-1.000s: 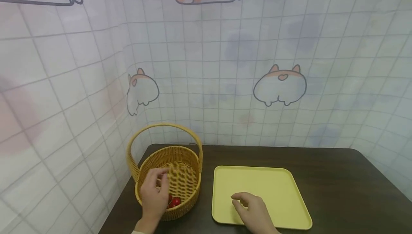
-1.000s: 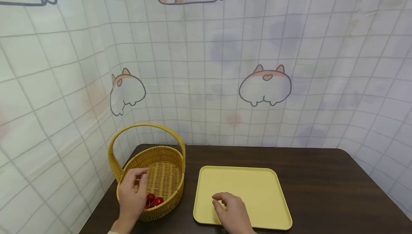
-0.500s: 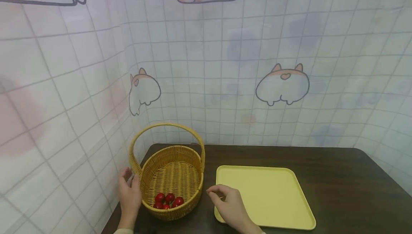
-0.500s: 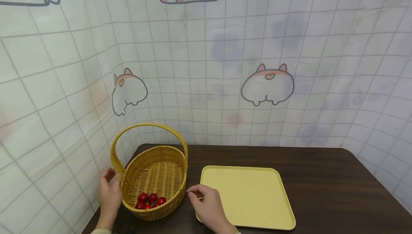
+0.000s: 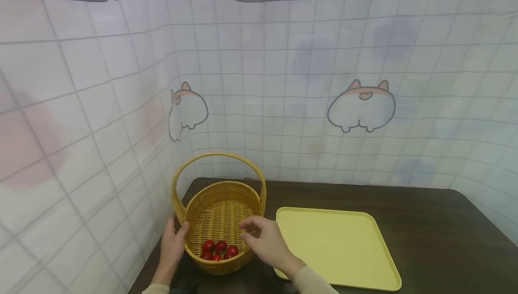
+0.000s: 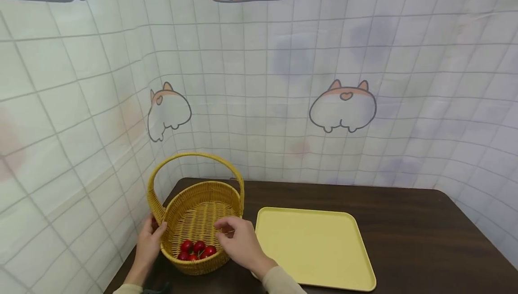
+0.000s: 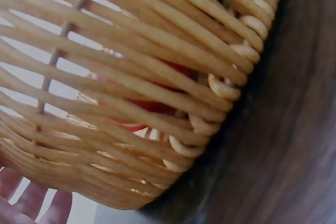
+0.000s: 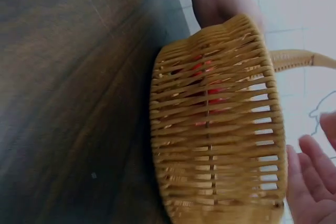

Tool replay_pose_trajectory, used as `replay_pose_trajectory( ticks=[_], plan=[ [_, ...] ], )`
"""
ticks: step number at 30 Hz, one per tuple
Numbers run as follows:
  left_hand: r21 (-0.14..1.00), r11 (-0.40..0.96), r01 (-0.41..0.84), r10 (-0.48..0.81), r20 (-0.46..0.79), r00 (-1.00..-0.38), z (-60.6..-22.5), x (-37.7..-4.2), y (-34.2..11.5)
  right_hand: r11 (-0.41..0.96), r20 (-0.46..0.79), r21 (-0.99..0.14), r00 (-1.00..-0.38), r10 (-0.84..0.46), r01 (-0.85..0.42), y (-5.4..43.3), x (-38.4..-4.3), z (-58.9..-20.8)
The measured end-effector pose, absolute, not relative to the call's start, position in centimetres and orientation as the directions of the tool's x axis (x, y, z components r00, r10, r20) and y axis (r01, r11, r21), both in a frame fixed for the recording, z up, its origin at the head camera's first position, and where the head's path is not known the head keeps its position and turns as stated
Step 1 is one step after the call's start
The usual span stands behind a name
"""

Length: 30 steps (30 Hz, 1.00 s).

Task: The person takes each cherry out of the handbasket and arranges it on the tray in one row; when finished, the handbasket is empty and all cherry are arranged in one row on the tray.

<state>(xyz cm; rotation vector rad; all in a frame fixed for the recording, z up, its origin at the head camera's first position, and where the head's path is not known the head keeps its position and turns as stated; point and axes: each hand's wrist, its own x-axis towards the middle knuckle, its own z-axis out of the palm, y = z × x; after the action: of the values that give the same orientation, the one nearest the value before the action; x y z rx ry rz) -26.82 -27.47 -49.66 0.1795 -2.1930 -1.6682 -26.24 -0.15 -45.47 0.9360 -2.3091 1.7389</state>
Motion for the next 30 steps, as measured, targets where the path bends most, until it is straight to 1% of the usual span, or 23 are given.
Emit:
replay_pose_trajectory(
  ticks=[6, 11, 15, 17, 23, 30],
  plan=[
    [0.959, 0.262, 0.107, -0.369, 0.202, -0.907, -50.1, -26.6, -25.7, 0.29, 0.282, -0.823, -0.794, -0.538, -0.489, -1.6, -27.9, -45.3],
    [0.96, 0.261, 0.105, -0.387, 0.204, -0.899, -50.2, -26.5, -24.8, 0.4, 0.151, -0.794, -0.785, -0.601, -0.459, -3.0, -29.2, -45.1],
    [0.959, 0.262, 0.105, -0.418, 0.211, -0.884, -50.3, -26.5, -24.9, 0.491, 0.074, -0.721, -0.759, -0.647, -0.489, -3.9, -29.7, -45.2],
    [0.958, 0.264, 0.113, -0.423, 0.22, -0.879, -50.3, -26.6, -25.0, 0.516, 0.048, -0.699, -0.754, -0.655, -0.494, -4.1, -29.9, -45.2],
    [0.948, 0.287, 0.137, -0.406, 0.25, -0.879, -50.3, -26.7, -25.0, 0.572, 0.011, -0.656, -0.765, -0.644, -0.492, -4.1, -30.1, -45.0],
    [0.927, 0.363, 0.094, -0.444, 0.261, -0.857, -50.4, -26.7, -24.9, 0.705, -0.092, -0.524, -0.792, -0.604, -0.477, -4.6, -29.7, -45.4]
  ],
)
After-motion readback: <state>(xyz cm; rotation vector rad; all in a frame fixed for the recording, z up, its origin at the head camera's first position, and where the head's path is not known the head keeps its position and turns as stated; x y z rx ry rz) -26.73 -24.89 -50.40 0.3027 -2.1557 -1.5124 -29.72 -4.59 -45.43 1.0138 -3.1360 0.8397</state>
